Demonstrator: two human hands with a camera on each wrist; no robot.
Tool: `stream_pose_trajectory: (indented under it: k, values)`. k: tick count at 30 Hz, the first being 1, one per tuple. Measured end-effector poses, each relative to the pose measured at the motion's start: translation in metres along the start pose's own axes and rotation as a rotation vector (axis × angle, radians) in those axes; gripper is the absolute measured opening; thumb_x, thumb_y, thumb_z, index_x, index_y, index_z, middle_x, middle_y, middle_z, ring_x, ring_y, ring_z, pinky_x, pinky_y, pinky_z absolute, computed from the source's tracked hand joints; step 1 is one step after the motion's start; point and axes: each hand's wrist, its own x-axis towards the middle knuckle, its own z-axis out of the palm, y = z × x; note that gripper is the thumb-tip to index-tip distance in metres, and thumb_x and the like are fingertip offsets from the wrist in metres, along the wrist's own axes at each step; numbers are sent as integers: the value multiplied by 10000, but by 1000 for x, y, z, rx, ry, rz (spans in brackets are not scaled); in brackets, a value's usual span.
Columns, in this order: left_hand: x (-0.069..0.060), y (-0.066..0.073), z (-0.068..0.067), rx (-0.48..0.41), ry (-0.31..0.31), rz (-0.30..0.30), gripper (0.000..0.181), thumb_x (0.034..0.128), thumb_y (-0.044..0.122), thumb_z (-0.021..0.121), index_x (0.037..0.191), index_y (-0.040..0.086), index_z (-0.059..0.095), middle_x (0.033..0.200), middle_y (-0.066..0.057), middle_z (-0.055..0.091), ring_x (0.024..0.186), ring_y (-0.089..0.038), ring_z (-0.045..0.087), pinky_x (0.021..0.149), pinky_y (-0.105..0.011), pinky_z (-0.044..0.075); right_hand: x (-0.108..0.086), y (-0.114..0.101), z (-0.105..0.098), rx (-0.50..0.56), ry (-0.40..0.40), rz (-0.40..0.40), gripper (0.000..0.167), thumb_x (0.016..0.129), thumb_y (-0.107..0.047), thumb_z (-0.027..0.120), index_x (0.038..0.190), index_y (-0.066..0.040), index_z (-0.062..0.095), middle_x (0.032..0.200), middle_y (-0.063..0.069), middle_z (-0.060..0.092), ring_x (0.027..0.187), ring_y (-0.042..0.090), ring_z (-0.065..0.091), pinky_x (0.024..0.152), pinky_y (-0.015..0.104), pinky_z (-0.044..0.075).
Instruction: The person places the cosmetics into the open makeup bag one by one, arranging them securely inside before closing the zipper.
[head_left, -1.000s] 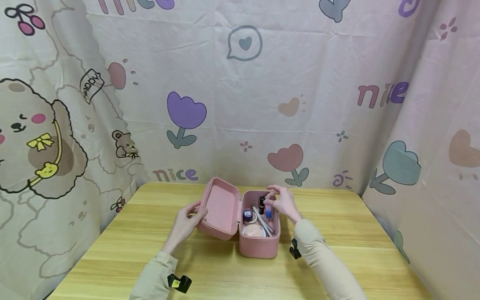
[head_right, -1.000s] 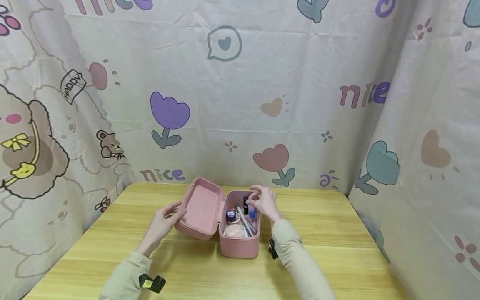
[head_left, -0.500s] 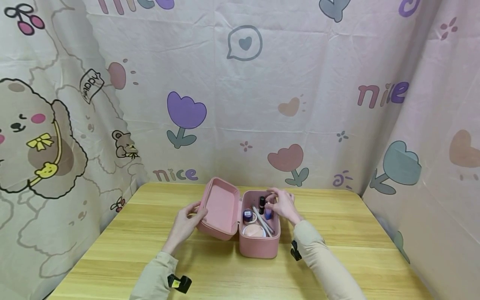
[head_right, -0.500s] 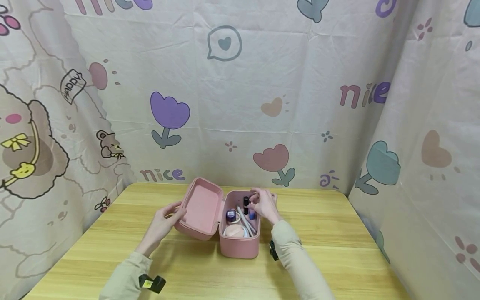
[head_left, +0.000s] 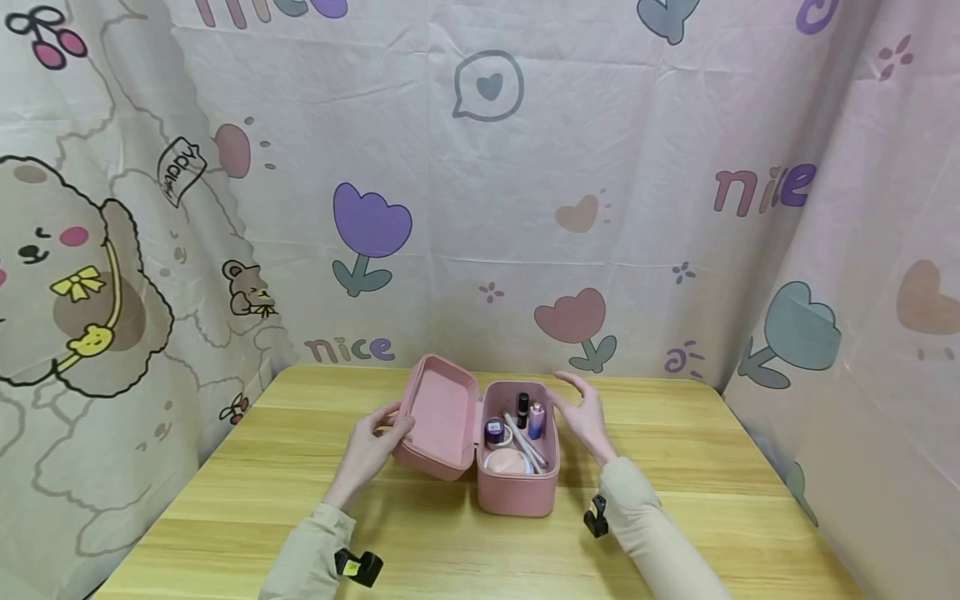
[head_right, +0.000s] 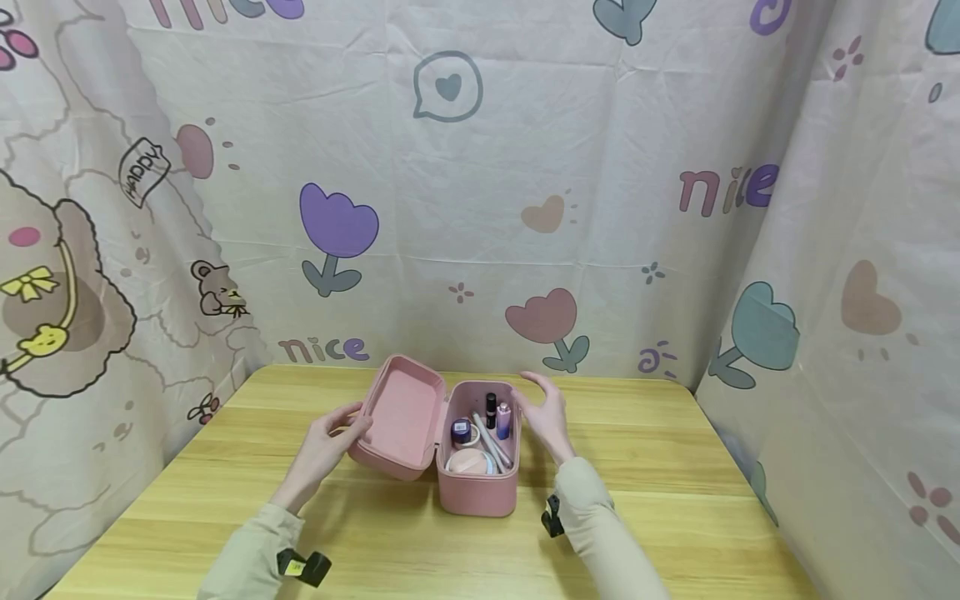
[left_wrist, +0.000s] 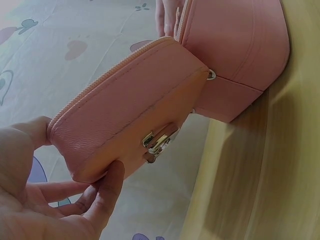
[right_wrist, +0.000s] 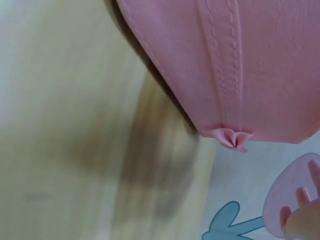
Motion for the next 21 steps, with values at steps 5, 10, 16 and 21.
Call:
stream_pose_trajectory:
  k: [5,10,16,21]
  values:
    - [1,-1,0,9,5,-4,594,971,272,665,1441,-46,491,1243,-251,659,876,-78,654,730,-176,511,-11,10,-5,25,53,-2,431,946,-127,672,1337,33,588,1447,241,551,1398,398,451,1177,594,299]
    - [0,-1,2,2,17,-2,598,980,289,652,1449,-42,483,1253,-249,650,892,-72,657,731,-166,512,-24,20,-6,21,66,13,459,996,-175,603,1381,66,532,1515,274,460,1436,432,394,1157,620,330]
    - [-2,-1,6,-41,51,7,555,987,281,645,1436,-16,512,1215,-232,664,887,-35,668,748,-150,520,-38,26,-7,81,7,95,523,1036,-220,538,1468,56,432,1583,283,347,1481,463,309,1214,614,260]
    - [-3,-3,10,-79,81,3,550,984,297,649,1438,13,524,1238,-226,649,864,4,635,748,-142,511,-47,24,-7,113,-40,186,549,1046,-270,517,1505,8,397,1614,259,301,1497,459,285,1229,593,238]
